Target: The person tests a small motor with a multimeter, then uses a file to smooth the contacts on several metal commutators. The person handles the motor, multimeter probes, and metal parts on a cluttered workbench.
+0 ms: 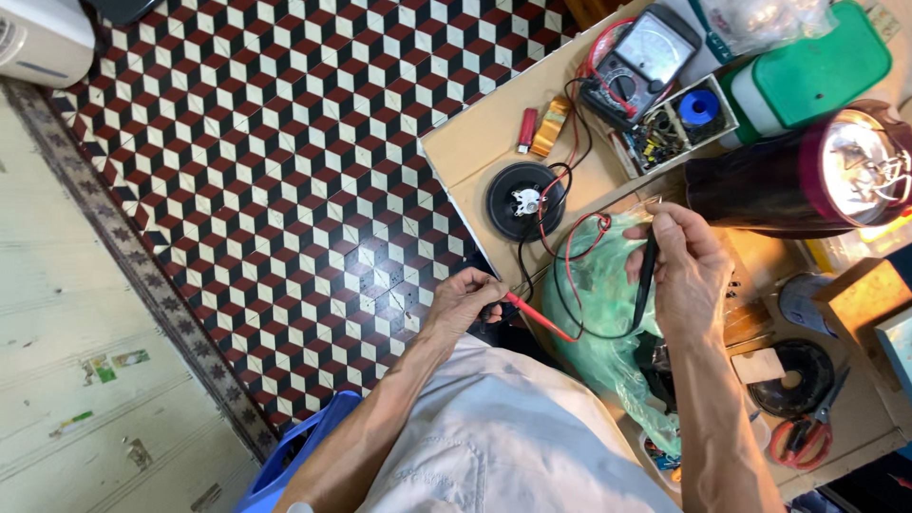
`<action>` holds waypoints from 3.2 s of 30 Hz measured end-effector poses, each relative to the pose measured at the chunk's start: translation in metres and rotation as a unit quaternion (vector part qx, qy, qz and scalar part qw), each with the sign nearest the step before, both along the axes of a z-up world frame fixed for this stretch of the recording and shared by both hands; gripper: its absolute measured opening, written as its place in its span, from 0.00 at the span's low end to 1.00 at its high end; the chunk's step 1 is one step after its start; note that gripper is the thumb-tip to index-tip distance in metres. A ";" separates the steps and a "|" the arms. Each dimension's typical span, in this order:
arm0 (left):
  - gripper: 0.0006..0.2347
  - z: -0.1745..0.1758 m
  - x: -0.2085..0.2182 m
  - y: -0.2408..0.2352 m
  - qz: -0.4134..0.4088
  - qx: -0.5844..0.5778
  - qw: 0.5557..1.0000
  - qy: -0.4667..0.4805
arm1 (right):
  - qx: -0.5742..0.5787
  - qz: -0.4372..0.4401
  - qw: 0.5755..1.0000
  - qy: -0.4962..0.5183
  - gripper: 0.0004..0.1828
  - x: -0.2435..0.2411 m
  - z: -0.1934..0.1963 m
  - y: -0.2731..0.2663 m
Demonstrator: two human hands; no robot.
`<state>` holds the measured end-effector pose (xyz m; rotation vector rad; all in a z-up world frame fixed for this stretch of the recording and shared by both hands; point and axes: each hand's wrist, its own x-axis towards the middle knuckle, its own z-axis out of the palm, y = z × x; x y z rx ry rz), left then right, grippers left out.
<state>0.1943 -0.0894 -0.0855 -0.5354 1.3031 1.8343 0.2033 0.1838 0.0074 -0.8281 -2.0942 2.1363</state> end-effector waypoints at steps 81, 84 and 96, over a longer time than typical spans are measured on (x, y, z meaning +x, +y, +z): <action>0.07 0.014 -0.029 -0.031 -0.030 -0.048 0.998 -0.015 | 0.435 0.159 0.881 -0.098 0.14 -0.096 -0.190 -0.064; 0.07 0.010 -0.027 -0.028 -0.011 -0.030 0.999 -0.015 | 0.435 0.171 0.878 -0.101 0.14 -0.096 -0.185 -0.065; 0.07 0.006 -0.015 -0.030 -0.001 -0.030 0.999 0.010 | 0.213 0.100 0.969 -0.069 0.14 -0.088 -0.188 -0.054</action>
